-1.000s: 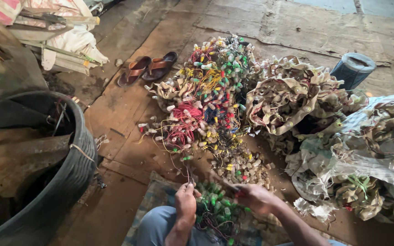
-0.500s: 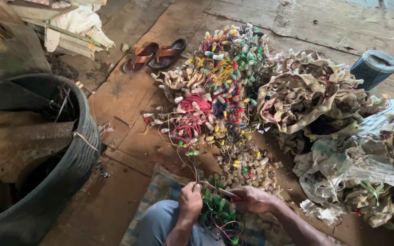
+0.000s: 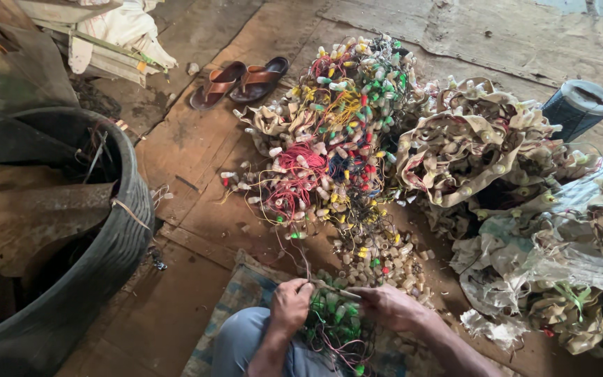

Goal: The person sits on a mat and uses a knife to cut the plastic casings off a string of small decorative lights. The removed plastic pieces are dropped onto the floor, and the person continues to process the string of lights.

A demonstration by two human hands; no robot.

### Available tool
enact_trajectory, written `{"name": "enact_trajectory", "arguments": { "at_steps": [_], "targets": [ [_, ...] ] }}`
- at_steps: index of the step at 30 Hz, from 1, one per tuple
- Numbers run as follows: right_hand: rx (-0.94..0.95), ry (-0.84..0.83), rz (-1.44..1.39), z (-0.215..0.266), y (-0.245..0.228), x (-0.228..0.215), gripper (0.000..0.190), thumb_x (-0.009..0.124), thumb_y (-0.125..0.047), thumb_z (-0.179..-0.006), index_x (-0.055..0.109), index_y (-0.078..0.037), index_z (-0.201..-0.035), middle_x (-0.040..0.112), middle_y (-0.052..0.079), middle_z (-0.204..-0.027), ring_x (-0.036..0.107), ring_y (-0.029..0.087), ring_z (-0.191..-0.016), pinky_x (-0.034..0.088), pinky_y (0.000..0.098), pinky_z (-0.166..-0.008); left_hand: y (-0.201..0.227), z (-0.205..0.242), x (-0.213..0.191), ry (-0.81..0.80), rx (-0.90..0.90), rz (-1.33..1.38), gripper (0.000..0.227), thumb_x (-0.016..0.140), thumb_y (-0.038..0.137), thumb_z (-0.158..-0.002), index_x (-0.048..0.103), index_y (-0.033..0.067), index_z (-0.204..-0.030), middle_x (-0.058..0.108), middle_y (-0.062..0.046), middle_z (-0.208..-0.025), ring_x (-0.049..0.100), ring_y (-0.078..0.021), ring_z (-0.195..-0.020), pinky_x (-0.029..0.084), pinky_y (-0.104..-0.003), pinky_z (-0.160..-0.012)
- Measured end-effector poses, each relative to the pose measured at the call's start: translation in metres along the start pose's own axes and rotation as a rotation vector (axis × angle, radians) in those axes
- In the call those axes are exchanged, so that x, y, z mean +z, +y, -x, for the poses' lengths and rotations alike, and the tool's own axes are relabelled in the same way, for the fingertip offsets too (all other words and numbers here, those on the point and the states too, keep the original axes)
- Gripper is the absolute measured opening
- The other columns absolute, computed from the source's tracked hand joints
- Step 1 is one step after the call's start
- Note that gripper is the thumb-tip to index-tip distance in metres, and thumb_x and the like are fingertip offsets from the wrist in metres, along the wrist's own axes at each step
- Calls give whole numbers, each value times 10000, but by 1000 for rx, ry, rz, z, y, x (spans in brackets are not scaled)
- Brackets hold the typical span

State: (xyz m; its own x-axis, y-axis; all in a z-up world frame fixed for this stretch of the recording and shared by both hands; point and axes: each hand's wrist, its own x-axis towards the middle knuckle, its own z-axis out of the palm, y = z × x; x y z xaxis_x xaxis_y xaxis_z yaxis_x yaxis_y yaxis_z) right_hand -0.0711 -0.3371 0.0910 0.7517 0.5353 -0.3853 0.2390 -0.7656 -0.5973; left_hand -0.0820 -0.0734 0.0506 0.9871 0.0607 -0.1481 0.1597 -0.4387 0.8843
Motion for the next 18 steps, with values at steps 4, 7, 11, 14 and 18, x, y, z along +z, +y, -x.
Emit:
{"name": "enact_trajectory", "arguments": {
  "at_steps": [4, 7, 11, 14, 18],
  "targets": [
    [82, -19, 83, 1, -5, -1, 453, 568, -255, -930, 595, -178, -1375, 710, 143, -810, 685, 317, -722, 547, 465, -664, 13, 9, 1, 60, 149, -80, 209, 649, 228, -907, 757, 65, -978, 737, -199, -921, 710, -399, -865, 551, -437, -759],
    [218, -98, 137, 7, -19, -10, 299, 570, -382, -1012, 653, -113, -1112, 697, 135, -786, 670, 320, -700, 517, 469, -669, 14, 12, 2, 76, 158, -262, 196, 648, 225, -934, 749, 59, -958, 735, -188, -932, 696, -400, -900, 533, -451, -793],
    [211, -92, 155, 16, -32, -26, 276, 557, -390, -1009, 638, -138, -1089, 677, 126, -765, 656, 318, -679, 513, 475, -648, 12, 5, 1, 109, 137, -66, 210, 652, 224, -905, 760, 59, -980, 757, -177, -947, 726, -373, -887, 555, -416, -789],
    [85, -28, 152, 16, -35, -33, 299, 585, -346, -977, 620, -149, -1199, 670, 147, -739, 644, 331, -655, 501, 489, -635, 12, -2, -4, -12, -39, 70, 236, 656, 235, -892, 767, 68, -1018, 762, -187, -917, 750, -355, -855, 563, -407, -784],
    [111, -4, 77, 14, -38, -25, 375, 567, -374, -976, 583, -171, -1290, 667, 133, -731, 648, 334, -641, 515, 489, -641, 11, -4, -10, -56, -93, 80, 254, 682, 240, -863, 770, 58, -1017, 770, -180, -920, 760, -332, -856, 568, -407, -787]
  ]
}}
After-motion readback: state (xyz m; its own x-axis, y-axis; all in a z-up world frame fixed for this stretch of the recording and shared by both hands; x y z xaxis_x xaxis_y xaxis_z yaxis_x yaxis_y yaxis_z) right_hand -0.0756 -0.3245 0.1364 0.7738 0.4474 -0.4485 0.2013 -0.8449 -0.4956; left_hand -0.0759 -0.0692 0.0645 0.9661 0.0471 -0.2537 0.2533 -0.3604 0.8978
